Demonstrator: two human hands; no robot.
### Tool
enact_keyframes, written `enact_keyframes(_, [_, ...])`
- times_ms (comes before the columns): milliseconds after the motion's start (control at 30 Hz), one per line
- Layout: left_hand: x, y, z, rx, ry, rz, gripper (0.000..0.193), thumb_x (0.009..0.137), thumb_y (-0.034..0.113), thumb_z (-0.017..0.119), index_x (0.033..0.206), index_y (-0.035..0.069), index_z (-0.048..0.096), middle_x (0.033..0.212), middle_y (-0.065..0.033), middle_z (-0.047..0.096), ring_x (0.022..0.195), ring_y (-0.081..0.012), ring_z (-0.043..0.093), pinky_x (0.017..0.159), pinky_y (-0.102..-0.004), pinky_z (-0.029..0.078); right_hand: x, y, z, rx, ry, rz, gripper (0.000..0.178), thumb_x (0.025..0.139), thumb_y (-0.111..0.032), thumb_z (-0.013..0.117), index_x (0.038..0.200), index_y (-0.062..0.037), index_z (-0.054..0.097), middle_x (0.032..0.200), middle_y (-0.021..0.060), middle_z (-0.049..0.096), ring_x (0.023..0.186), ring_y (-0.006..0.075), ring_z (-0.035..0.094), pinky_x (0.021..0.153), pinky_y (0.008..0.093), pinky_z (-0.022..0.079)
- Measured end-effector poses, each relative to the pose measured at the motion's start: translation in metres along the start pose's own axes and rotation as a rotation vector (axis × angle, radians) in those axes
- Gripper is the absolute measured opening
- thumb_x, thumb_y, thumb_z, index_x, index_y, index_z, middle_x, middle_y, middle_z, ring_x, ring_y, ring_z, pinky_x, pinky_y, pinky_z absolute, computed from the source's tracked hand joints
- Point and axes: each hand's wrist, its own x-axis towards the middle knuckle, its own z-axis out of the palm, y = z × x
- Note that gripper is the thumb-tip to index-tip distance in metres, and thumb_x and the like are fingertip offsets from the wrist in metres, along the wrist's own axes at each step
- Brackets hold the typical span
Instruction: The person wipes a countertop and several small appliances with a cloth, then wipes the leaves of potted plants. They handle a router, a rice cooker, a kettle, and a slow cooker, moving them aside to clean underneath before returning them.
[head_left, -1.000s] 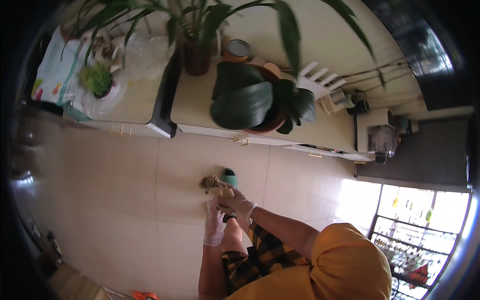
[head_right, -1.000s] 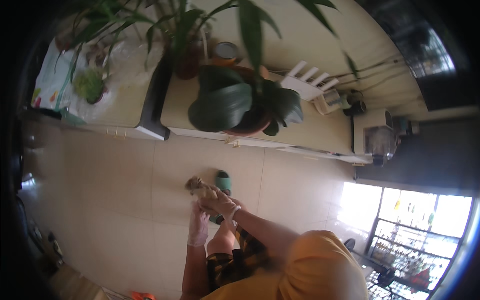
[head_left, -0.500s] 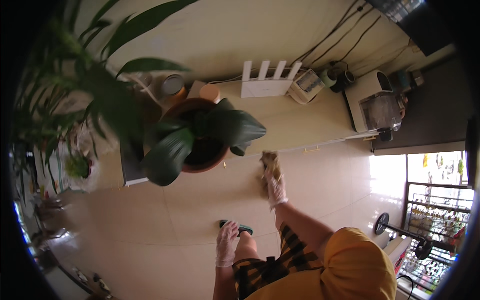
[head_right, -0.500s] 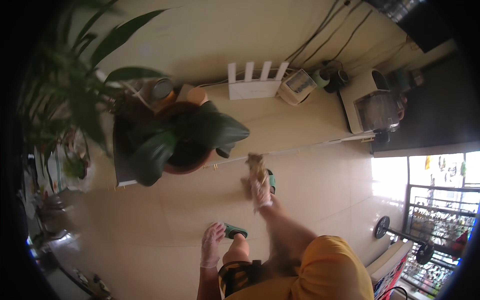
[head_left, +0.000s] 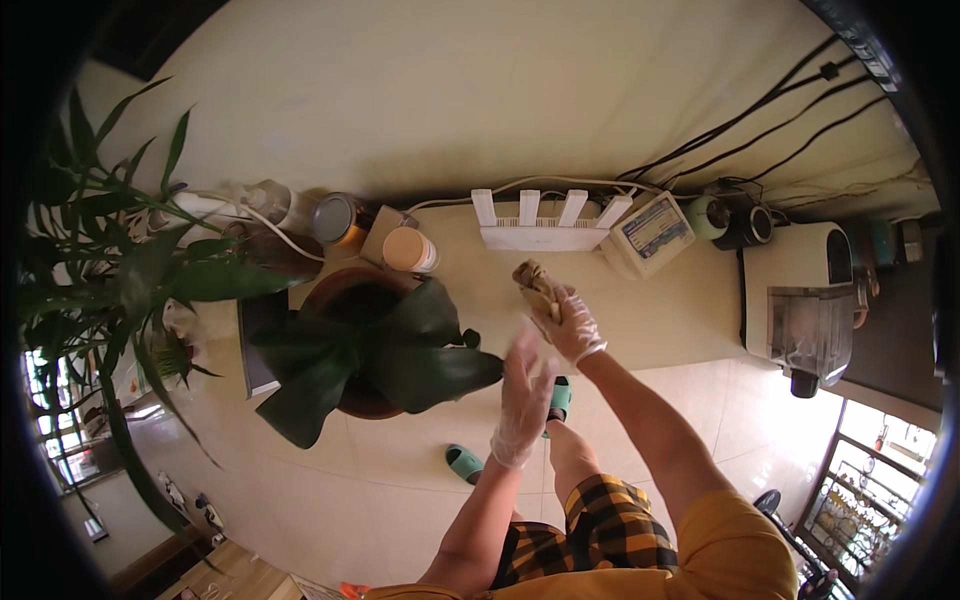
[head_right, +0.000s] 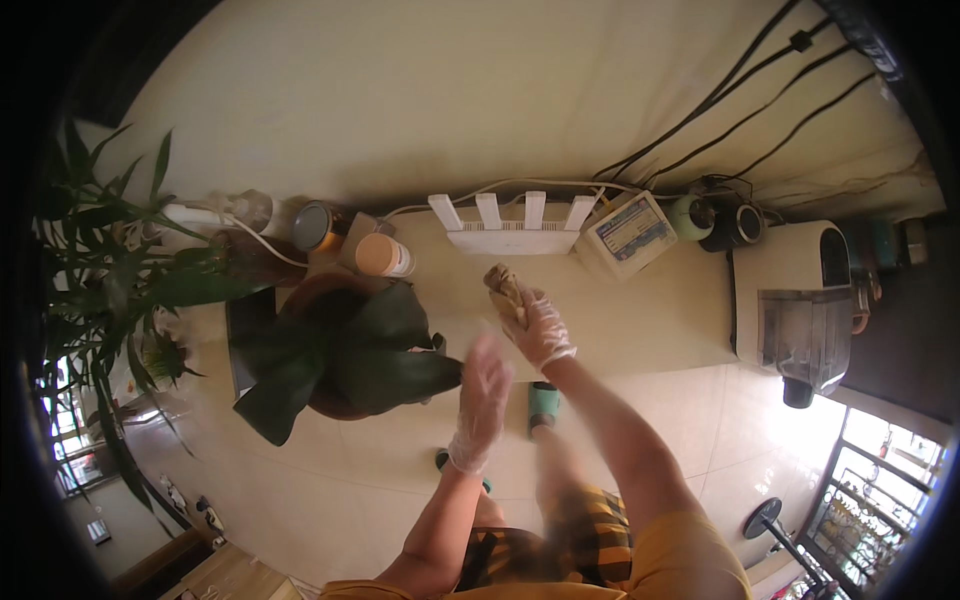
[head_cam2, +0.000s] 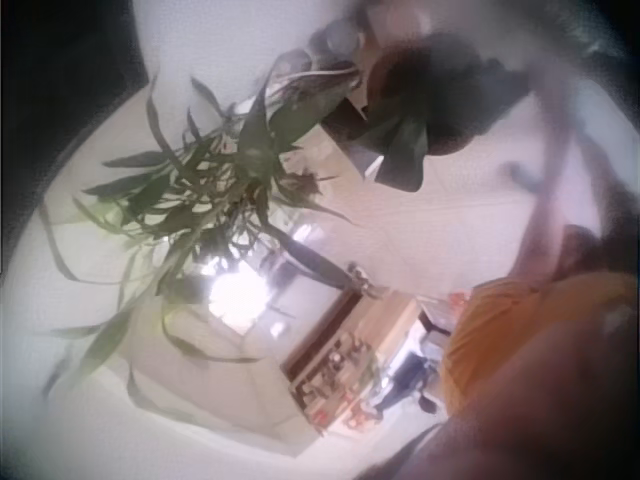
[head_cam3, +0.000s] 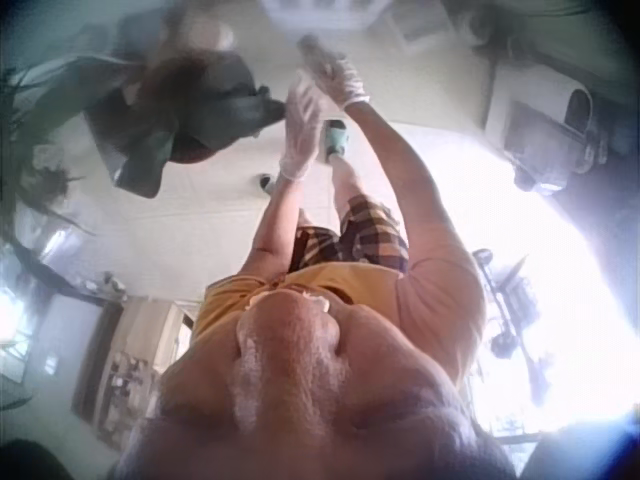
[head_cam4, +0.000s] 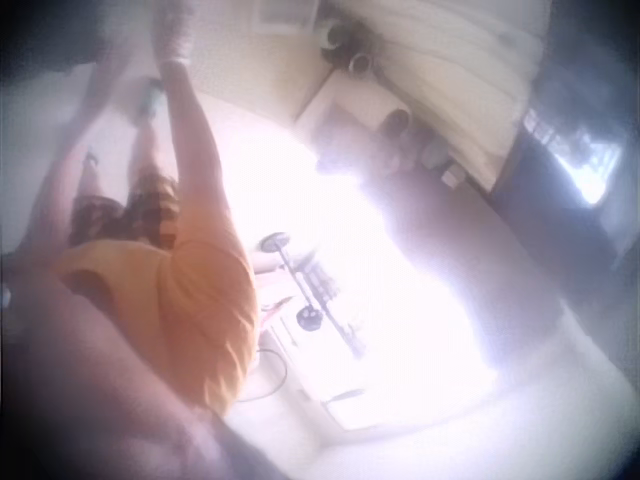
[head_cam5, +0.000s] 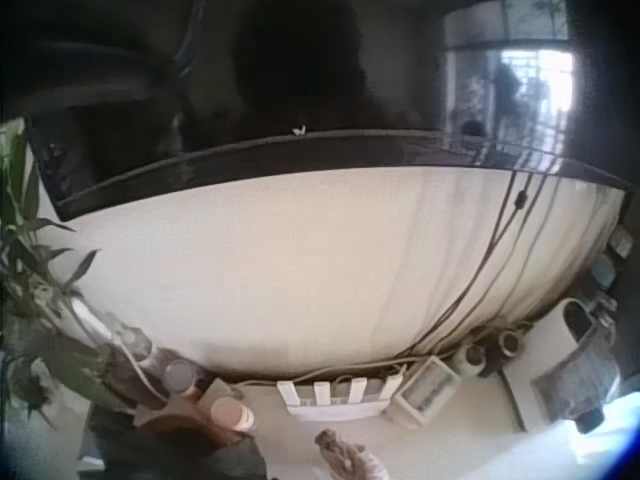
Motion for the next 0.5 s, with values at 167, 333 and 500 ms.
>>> enact_keyframes(167, [0.138,-0.016,0.010,0.061,0.427,0.285,0.078,0.098,0.015,0.061,0.159,-0.003,0.015,0.164,-0.0227,0.021,0.155,-0.0300,0.018,0.125,-0.0407,0.017,-0.027,0.038,0.008,0.199,0.026,0.175,0.064,0.090,-0.030,0.075,0.143,-0.0054,0.050,0.132,0.0202,0.058,0.121,0.0376,0.057,0.102,0.0429,0.047])
enact_keyframes(333, [0.212,-0.026,-0.031,-0.143,0.190,0.112,0.065,0.094,0.008,0.067,0.150,0.001,0.036,0.139,-0.0111,0.052,0.126,-0.0230,0.049,0.111,-0.0348,0.036,-0.060,0.046,-0.012,0.407,0.008,0.271,0.058,0.091,-0.022,0.075,0.142,-0.0061,0.052,0.132,0.0144,0.057,0.122,0.0304,0.057,0.103,0.0395,0.046])
enact_keyframes(500, [0.221,-0.032,-0.040,-0.042,0.003,0.293,0.048,0.095,0.011,0.071,0.136,0.003,0.049,0.120,-0.0040,0.059,0.110,-0.0155,0.055,0.099,-0.0319,0.044,-0.052,0.058,-0.031,0.126,-0.070,0.040,0.062,0.090,-0.019,0.075,0.145,-0.0075,0.048,0.131,0.0161,0.058,0.118,0.0338,0.058,0.102,0.0390,0.046])
